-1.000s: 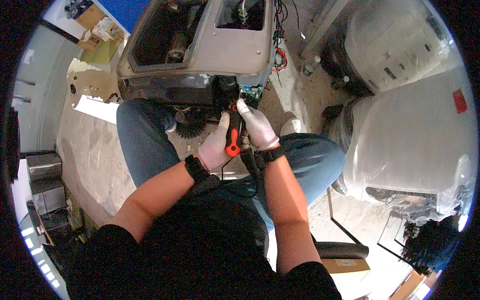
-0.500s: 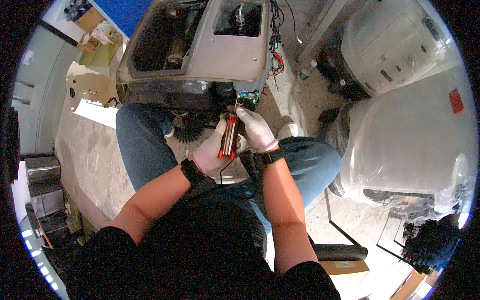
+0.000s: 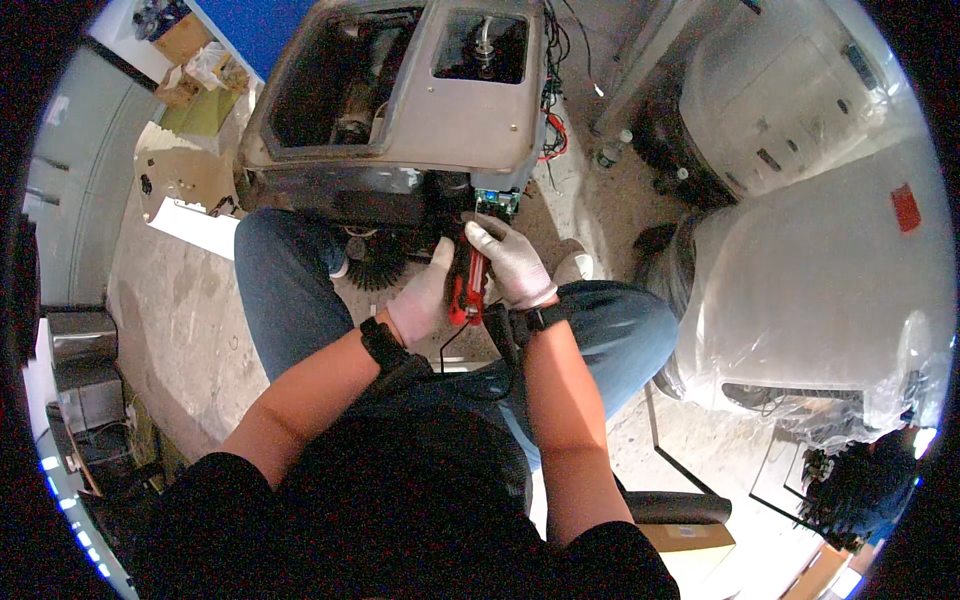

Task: Using a multi-tool and screwdriver to disassemble or repair an electromechanical machine.

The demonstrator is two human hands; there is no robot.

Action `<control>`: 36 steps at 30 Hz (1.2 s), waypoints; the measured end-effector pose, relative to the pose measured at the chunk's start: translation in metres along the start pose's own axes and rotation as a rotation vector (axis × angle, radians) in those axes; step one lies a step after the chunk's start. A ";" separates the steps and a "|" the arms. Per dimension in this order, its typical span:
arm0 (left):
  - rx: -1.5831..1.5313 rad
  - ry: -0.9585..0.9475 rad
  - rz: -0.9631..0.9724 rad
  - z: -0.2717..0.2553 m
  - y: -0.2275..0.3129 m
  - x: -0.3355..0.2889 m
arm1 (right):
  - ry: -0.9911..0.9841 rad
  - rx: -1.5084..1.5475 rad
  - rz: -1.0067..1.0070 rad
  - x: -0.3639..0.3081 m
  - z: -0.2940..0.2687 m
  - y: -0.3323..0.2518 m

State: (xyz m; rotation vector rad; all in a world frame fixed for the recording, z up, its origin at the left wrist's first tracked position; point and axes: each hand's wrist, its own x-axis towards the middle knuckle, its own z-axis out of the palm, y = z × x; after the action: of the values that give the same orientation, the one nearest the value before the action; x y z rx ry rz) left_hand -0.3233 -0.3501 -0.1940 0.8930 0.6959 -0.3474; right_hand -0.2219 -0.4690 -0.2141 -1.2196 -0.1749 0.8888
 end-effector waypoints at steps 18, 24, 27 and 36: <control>-0.412 -0.342 -0.083 -0.002 0.002 -0.011 | -0.106 0.275 0.076 -0.010 0.022 -0.020; 0.125 -0.082 0.298 0.019 0.000 -0.017 | 0.082 0.187 0.078 -0.001 0.021 -0.007; 0.155 -0.092 0.240 0.013 0.000 -0.016 | 0.127 -0.132 -0.016 -0.002 0.018 -0.010; 0.119 -0.243 0.131 -0.007 0.000 -0.010 | 0.006 0.421 0.014 -0.002 0.021 -0.013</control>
State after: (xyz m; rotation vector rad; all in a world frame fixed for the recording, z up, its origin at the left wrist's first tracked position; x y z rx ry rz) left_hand -0.3334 -0.3447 -0.1906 0.9848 0.3939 -0.3756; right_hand -0.2283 -0.4556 -0.1947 -0.8322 0.0269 0.8806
